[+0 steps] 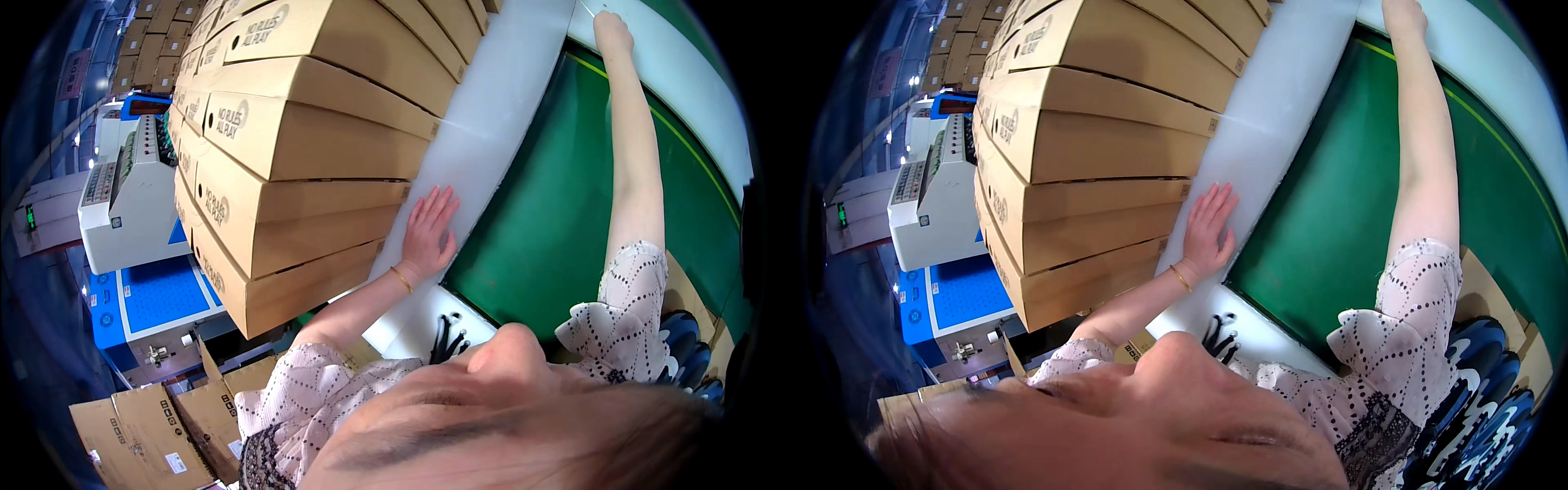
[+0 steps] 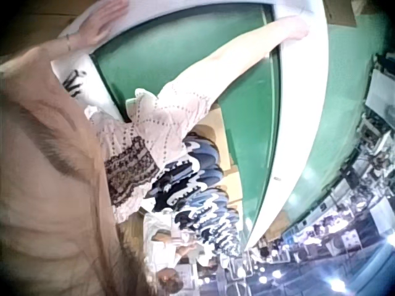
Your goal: The person unpacks blue and white sneakers from cardboard boxes, removes them from plastic wrapping, and places them on a table. The person then repacks the shoes into boxes with tissue paper and closes the boxes.
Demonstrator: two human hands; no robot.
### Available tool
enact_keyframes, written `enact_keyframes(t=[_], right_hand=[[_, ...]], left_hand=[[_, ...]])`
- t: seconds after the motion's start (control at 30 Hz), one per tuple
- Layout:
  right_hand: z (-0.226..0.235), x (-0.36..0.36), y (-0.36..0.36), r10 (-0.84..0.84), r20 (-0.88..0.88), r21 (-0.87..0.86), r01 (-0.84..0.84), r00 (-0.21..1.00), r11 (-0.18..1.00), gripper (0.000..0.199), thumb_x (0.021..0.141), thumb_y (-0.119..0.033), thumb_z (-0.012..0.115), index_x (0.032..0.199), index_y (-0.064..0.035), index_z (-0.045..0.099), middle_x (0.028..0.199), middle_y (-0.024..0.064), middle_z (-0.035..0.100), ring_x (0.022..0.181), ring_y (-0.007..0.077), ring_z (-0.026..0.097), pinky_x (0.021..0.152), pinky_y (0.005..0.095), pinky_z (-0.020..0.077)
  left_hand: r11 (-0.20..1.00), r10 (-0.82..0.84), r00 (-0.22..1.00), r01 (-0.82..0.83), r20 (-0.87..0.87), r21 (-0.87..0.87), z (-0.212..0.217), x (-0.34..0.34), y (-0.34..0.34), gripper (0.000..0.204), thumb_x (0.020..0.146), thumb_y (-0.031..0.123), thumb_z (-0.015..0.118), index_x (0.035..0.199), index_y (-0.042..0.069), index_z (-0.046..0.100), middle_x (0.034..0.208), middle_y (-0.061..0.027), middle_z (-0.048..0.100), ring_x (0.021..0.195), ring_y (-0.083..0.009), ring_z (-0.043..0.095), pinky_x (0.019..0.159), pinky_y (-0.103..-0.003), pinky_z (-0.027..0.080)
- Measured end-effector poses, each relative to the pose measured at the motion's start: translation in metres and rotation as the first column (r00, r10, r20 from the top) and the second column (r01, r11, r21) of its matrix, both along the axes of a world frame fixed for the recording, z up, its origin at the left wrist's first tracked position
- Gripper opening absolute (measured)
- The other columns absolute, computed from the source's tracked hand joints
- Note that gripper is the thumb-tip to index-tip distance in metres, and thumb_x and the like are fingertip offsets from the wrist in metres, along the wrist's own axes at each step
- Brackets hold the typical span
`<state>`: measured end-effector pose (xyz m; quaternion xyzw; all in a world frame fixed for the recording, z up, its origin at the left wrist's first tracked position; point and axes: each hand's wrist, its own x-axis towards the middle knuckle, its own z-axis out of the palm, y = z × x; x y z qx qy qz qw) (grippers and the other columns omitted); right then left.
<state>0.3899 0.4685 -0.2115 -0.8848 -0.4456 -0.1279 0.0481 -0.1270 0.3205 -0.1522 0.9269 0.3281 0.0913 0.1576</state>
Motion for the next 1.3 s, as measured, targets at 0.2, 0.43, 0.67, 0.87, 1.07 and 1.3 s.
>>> enact_keyframes(t=[0.2,0.43,0.67,0.87,1.07,1.3], right_hand=[[0.040,-0.052,-0.030,-0.061,-0.230,-0.339,-0.021,0.971,0.941,0.019,0.078,-0.005,0.054,0.090,-0.0037,0.068,0.100,0.0162,0.065,0.090,0.0329,0.064,0.073,0.0413,0.0534],[0.116,-0.169,-0.170,0.495,-0.177,-0.310,-0.526,0.851,0.792,0.016,0.069,-0.008,0.056,0.083,-0.0016,0.054,0.079,0.0191,0.064,0.076,0.0321,0.064,0.065,0.0414,0.0522],[0.299,-0.311,-0.338,0.282,-0.911,0.183,-0.318,0.301,0.930,0.011,0.090,-0.009,0.047,0.084,0.0000,0.047,0.064,0.0073,0.062,0.048,0.0094,0.055,0.044,0.0218,0.0447],[0.330,-0.414,-0.440,0.399,-0.890,0.370,-0.163,0.221,0.915,0.007,0.091,-0.005,0.048,0.088,0.0017,0.049,0.066,0.0082,0.060,0.053,0.0071,0.053,0.049,0.0191,0.0425],[0.274,-0.455,-0.499,0.448,-0.884,0.460,0.077,0.136,0.884,0.012,0.095,-0.010,0.040,0.099,0.0000,0.045,0.073,0.0118,0.062,0.051,0.0072,0.051,0.047,0.0179,0.0393],[0.245,-0.492,-0.500,0.557,-0.830,0.551,0.190,0.024,0.813,0.018,0.096,-0.015,0.038,0.100,0.0000,0.047,0.078,0.0126,0.063,0.055,0.0077,0.052,0.051,0.0186,0.0400]], left_hand=[[1.000,0.003,1.000,-0.004,0.019,0.023,0.002,-0.014,-0.003,0.053,0.075,0.009,0.050,0.128,0.008,0.044,0.140,-0.0090,0.036,0.132,-0.0292,0.029,0.107,-0.045,0.021],[0.997,0.008,0.994,-0.017,0.112,0.076,-0.006,-0.034,-0.011,0.050,0.076,0.012,0.051,0.126,0.009,0.045,0.139,-0.0083,0.037,0.131,-0.0276,0.030,0.107,-0.044,0.022],[0.992,-0.032,0.976,0.005,0.213,0.129,-0.017,-0.023,-0.008,0.047,0.077,0.016,0.051,0.123,0.005,0.047,0.138,-0.0103,0.037,0.130,-0.0292,0.029,0.107,-0.045,0.022],[0.901,0.037,0.916,0.142,0.400,-0.410,0.001,-0.062,-0.058,0.051,0.083,0.022,0.052,0.129,0.004,0.040,0.137,-0.0181,0.034,0.130,-0.0318,0.031,0.106,-0.045,0.026],[0.736,-0.653,0.686,0.473,0.322,0.484,0.217,-0.173,-0.095,0.044,0.075,0.010,0.059,0.118,0.011,0.051,0.122,-0.0119,0.051,0.117,-0.0284,0.045,0.102,-0.041,0.032],[0.703,0.110,0.865,-0.416,0.490,0.577,0.253,-0.298,0.023,0.018,0.080,0.018,0.057,0.093,0.005,0.056,0.113,-0.0139,0.054,0.105,-0.0329,0.050,0.091,-0.041,0.039]])
